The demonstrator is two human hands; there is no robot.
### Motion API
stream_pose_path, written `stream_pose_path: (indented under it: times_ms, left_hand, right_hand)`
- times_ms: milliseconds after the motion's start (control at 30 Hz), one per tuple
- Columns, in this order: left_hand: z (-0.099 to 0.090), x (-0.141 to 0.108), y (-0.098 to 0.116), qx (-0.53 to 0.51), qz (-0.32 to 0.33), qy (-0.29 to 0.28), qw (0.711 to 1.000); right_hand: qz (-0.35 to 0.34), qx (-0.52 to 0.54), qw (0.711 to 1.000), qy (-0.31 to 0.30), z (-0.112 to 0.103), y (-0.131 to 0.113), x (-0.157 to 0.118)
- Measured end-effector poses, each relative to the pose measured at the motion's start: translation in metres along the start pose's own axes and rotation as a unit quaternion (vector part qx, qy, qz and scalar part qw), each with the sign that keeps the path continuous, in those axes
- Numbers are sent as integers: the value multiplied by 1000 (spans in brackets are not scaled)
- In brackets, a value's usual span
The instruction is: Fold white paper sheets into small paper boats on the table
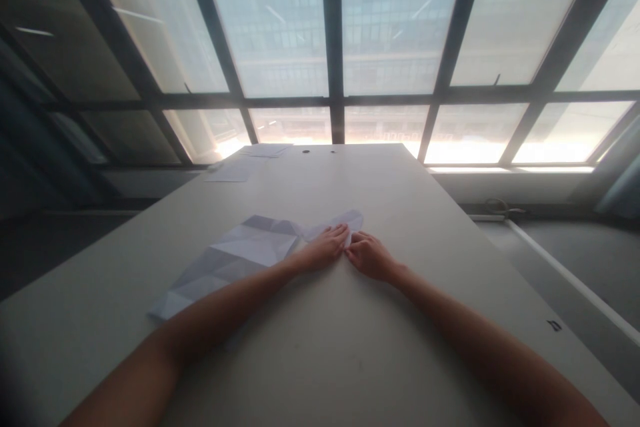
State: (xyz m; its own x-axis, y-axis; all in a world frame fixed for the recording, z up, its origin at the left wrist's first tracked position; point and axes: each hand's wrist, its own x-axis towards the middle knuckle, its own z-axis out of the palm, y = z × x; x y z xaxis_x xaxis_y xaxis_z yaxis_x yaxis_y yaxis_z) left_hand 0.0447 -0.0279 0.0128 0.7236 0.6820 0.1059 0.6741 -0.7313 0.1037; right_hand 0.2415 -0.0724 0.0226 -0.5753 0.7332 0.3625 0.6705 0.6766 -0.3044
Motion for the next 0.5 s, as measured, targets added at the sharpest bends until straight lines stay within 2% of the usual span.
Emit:
stream_pose_path:
  times_ms: [100, 233, 367, 500]
  left_hand:
    - [4, 1, -8, -29, 14, -4, 999]
    - [1, 0, -9, -62, 59, 0, 996]
    - [-7, -1, -7, -91, 134, 4, 987]
    - [-11, -2, -7, -113, 152, 6, 982]
  right_hand:
    - [12, 77, 996, 38, 5, 7, 0]
    - [77, 53, 990, 103, 8, 17, 2]
    - [104, -20, 992, 64, 12, 26, 3]
    - [145, -71, 987, 6, 16, 30, 3]
